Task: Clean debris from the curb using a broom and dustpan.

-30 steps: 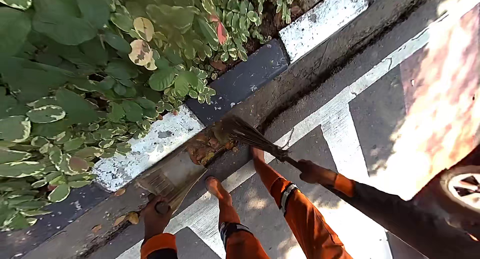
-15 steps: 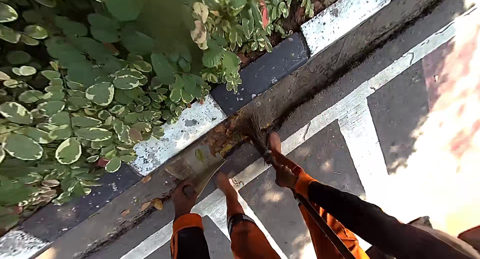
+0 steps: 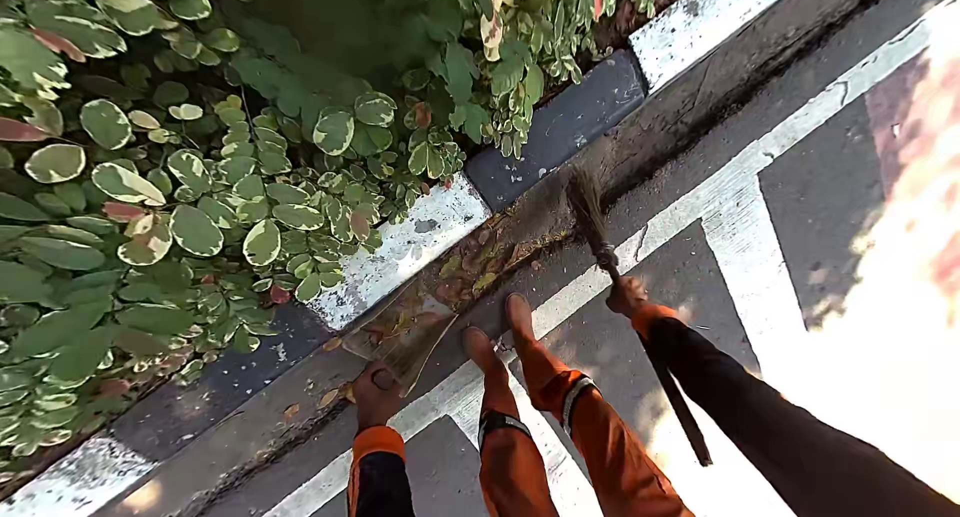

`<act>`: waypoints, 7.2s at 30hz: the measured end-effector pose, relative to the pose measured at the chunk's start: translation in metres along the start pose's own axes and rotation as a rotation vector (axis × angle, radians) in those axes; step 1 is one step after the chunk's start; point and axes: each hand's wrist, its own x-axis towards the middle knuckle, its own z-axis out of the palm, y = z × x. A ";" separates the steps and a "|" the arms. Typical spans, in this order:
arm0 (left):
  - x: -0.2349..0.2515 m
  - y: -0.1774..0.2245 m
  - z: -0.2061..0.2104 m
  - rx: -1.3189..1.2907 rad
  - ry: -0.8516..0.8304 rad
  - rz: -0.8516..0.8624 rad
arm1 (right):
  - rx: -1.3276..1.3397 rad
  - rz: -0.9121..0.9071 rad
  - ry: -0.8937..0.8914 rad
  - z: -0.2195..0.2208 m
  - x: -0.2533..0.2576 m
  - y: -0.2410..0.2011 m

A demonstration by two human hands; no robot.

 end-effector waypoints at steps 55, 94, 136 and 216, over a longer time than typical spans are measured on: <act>0.032 0.002 0.009 0.004 -0.005 0.035 | -0.093 0.098 -0.280 -0.078 -0.049 0.092; -0.028 -0.172 -0.116 -0.043 0.003 -0.075 | 0.050 0.045 -0.091 0.142 -0.174 -0.106; -0.008 -0.130 -0.086 0.078 0.010 -0.137 | -0.029 -0.049 -0.402 0.076 -0.199 -0.088; -0.090 -0.460 -0.254 -0.075 0.087 -0.063 | -0.169 -0.200 -0.162 0.478 -0.263 -0.410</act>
